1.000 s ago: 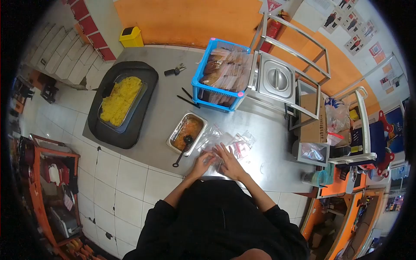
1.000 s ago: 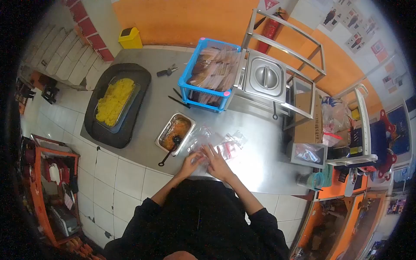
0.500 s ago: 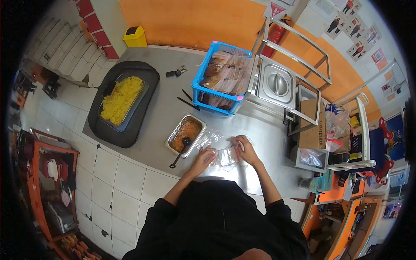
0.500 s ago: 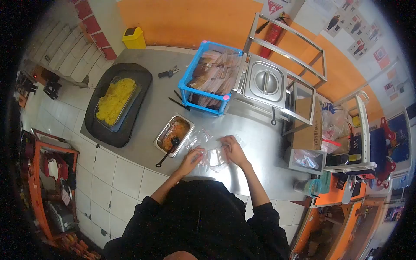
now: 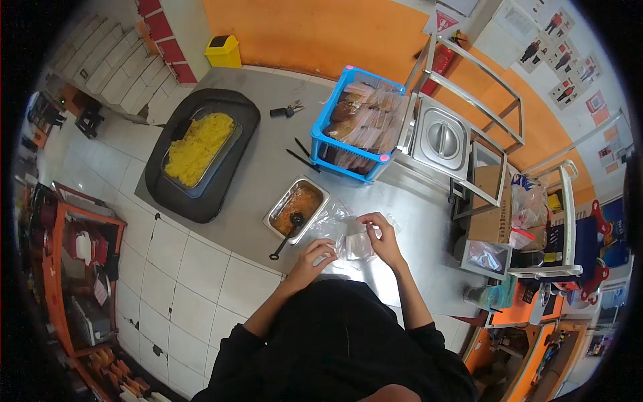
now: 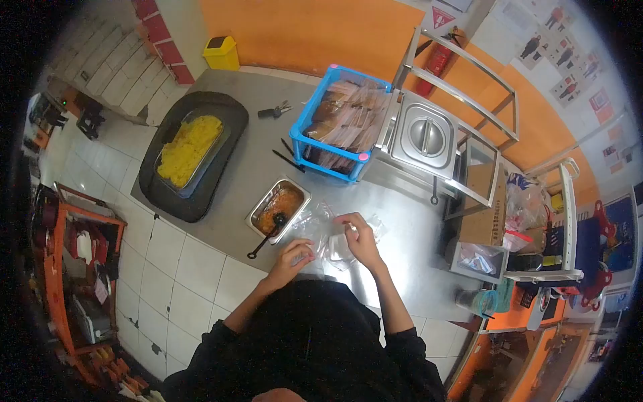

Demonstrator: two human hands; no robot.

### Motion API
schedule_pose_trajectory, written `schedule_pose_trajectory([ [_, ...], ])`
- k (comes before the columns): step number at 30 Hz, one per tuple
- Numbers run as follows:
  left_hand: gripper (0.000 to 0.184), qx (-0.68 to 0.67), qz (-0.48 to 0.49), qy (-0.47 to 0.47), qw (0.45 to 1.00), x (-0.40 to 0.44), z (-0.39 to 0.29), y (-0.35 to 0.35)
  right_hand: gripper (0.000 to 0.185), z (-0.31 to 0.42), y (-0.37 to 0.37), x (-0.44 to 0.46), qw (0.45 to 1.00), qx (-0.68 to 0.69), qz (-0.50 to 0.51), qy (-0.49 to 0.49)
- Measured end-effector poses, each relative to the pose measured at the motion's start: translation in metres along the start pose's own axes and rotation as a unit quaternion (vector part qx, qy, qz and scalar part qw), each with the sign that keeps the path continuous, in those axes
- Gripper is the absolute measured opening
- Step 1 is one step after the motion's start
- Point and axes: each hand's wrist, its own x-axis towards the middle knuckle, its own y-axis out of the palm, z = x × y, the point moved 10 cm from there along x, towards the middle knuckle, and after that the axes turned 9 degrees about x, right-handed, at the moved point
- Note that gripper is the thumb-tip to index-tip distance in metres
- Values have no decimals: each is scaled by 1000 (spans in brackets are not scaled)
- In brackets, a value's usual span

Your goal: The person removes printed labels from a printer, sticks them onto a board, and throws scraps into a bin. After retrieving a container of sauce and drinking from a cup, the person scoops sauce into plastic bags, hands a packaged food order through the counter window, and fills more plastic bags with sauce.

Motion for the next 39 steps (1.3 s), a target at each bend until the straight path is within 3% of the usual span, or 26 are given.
schedule_pose_trajectory([
  [1, 13, -1, 6, -8, 1000, -4, -5, -2, 22, 12, 3, -5, 1000, 0, 3, 2],
  [3, 13, -1, 10, -16, 1000, -6, -20, -9, 15, 14, 26, -19, 991, 37, 84, 102],
  [8, 14, 112, 1, 55, 992, -6, -61, -26, 12, 36, 53, -36, 981, 31, 153, 112],
  [11, 15, 173, 0, 128, 976, -11, -77, -28, 11, 32, 55, -36, 983, -35, 151, 97],
  [13, 16, 189, -6, 145, 971, -10, -88, -34, 18, 35, 51, -30, 966, -171, 134, 141],
  [15, 17, 205, -14, 159, 966, -13, -99, -38, 19, 45, 55, -28, 963, -200, 130, 128],
  [17, 18, 147, -28, 76, 986, -20, -88, -46, 20, 48, 59, -25, 959, -227, 129, 112],
  [18, 18, 148, -31, 74, 986, -25, -88, -48, 20, 44, 66, -27, 963, -194, 154, 107],
  [20, 15, 101, -23, -27, 994, -36, -65, -55, 19, 41, 78, -28, 965, -162, 181, 99],
  [22, 15, 154, -43, 20, 987, -54, -77, -79, 23, 50, 82, -19, 992, 7, 97, 81],
  [23, 15, 205, -54, 68, 975, -63, -89, -90, 42, 59, 95, -21, 994, 11, 105, 24],
  [25, 15, 195, -44, 51, 979, -76, -88, -107, 55, 92, 128, -19, 971, -154, 136, -125],
  [27, 15, 185, -32, 38, 981, -87, -83, -123, 54, 96, 161, -17, 957, -192, 161, -146],
  [30, 17, 210, -36, 18, 977, -99, -70, -145, 32, 96, 195, -12, 910, -281, 170, -253],
  [32, 18, 158, -46, -67, 984, -105, -43, -164, 28, 78, 187, -1, 933, -244, 139, -223],
  [33, 18, 160, -44, -67, 984, -104, -38, -172, 24, 76, 177, 8, 953, -209, 109, -190],
  [35, 18, 157, -55, -71, 984, -100, -26, -188, 14, 102, 138, 19, 958, -174, -26, -228],
  [37, 18, 116, -62, -108, 985, -97, -7, -198, 12, 108, 110, 27, 980, -113, -62, -150],
  [39, 18, 71, -64, -147, 985, -95, 9, -205, 12, 97, 108, 25, 982, -108, -38, -151],
])
